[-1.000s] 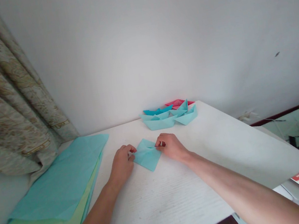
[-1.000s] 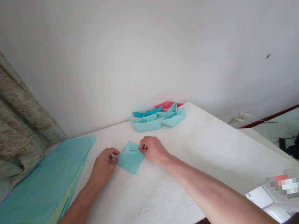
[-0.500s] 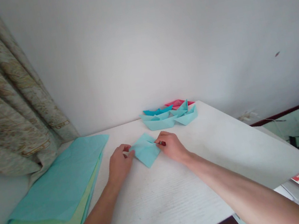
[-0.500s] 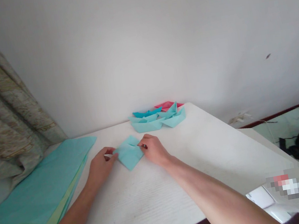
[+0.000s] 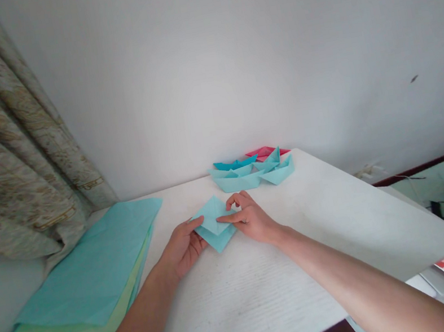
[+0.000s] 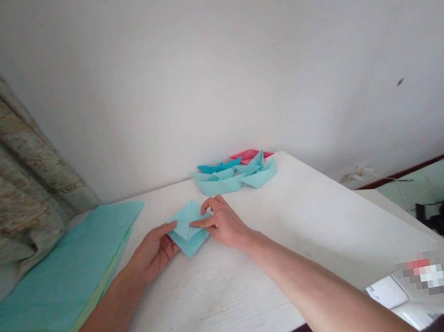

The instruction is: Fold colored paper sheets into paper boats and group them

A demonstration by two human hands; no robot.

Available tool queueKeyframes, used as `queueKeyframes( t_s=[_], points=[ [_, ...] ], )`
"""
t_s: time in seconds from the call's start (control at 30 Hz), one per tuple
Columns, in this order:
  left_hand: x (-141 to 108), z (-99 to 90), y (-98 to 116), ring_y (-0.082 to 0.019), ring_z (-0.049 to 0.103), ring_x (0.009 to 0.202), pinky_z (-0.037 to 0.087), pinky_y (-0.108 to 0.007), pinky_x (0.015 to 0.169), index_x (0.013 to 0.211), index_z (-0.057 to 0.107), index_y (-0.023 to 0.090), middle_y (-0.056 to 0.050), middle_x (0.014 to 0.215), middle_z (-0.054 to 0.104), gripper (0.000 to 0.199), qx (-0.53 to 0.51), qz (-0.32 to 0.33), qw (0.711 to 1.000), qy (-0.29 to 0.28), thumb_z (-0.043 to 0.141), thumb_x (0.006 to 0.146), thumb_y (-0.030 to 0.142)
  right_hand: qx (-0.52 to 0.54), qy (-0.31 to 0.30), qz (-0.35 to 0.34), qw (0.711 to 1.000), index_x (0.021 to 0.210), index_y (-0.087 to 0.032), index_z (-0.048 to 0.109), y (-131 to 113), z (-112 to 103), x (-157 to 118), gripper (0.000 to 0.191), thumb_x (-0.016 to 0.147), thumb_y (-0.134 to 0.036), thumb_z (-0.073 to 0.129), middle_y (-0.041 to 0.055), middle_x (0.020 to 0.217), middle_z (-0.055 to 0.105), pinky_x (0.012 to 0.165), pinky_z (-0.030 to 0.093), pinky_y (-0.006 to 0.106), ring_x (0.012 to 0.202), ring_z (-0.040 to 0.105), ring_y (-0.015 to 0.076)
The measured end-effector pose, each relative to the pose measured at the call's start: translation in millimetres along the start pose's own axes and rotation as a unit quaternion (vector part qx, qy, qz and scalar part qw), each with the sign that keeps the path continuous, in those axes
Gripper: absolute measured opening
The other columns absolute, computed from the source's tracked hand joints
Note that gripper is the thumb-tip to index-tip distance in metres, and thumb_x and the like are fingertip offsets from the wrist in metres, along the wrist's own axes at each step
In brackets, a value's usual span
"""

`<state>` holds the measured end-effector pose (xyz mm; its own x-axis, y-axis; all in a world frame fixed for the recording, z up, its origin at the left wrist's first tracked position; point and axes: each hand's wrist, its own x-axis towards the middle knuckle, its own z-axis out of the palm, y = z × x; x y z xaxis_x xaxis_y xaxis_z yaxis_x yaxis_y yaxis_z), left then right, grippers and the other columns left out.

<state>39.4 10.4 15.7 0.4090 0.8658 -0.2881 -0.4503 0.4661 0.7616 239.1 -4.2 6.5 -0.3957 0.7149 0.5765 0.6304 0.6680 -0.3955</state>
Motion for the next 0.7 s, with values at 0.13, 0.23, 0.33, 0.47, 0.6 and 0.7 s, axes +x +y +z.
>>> queueKeyframes(
  t_s=[0.13,0.23,0.33,0.47,0.6,0.7],
  points=[
    [3,-3.3,0,-0.021,0.071,0.077,0.059,-0.034,0.077,0.102,0.059,0.006,-0.015,0.093,0.072,0.026,-0.010,0.033,0.999,0.000,0.050,0.079,-0.002,-0.001,-0.031,0.007,0.999,0.104,-0.035,0.070,-9,-6,-1,0.046,0.072,-0.003,0.061,0.0040,0.124,0.042,0.101,0.031,0.045,0.115,0.036,0.0252],
    [5,-4.5,2,-0.021,0.071,0.077,0.060,-0.033,0.076,0.106,0.058,0.005,-0.015,0.092,0.072,0.028,-0.023,0.066,0.997,0.021,0.050,0.080,-0.002,0.073,0.006,0.059,0.996,0.127,-0.033,0.053,-13,-7,-1,0.065,0.067,-0.010,0.064,0.0065,0.132,0.037,0.103,0.028,0.050,0.124,0.031,0.0290],
    [6,-5.3,2,-0.022,0.070,0.082,0.059,-0.033,0.078,0.108,0.058,0.005,-0.016,0.096,0.071,0.030,-0.034,0.096,0.995,0.019,0.051,0.080,-0.003,0.217,0.098,0.195,0.951,0.142,-0.027,0.029,-11,0,1,0.077,0.074,-0.027,0.063,0.0111,0.130,0.042,0.093,0.041,0.045,0.115,0.045,0.0264],
    [5,-4.5,1,-0.023,0.068,0.091,0.057,-0.031,0.083,0.108,0.060,0.008,-0.015,0.102,0.070,0.032,-0.025,0.130,0.991,-0.024,0.056,0.077,-0.003,0.395,0.102,0.364,0.837,0.129,-0.016,0.047,-8,11,7,0.067,0.073,-0.047,0.065,0.0112,0.095,0.064,0.069,0.051,0.039,0.076,0.062,0.0217],
    [3,-1.8,0,-0.024,0.067,0.095,0.056,-0.031,0.085,0.103,0.062,0.008,-0.016,0.104,0.070,0.026,-0.022,0.134,0.990,-0.042,0.059,0.078,0.000,0.471,0.093,0.366,0.797,0.082,-0.013,0.067,-10,11,9,0.036,0.065,-0.044,0.072,0.0068,0.072,0.068,0.065,0.052,0.035,0.066,0.063,0.0202],
    [3,0.0,0,-0.025,0.068,0.093,0.057,-0.033,0.084,0.098,0.063,0.005,-0.019,0.100,0.070,0.016,-0.023,0.107,0.994,-0.018,0.057,0.084,0.009,0.478,0.127,0.365,0.789,0.075,-0.014,0.067,-10,9,10,0.030,0.063,-0.041,0.074,0.0058,0.070,0.069,0.063,0.054,0.035,0.065,0.064,0.0201]
  ],
)
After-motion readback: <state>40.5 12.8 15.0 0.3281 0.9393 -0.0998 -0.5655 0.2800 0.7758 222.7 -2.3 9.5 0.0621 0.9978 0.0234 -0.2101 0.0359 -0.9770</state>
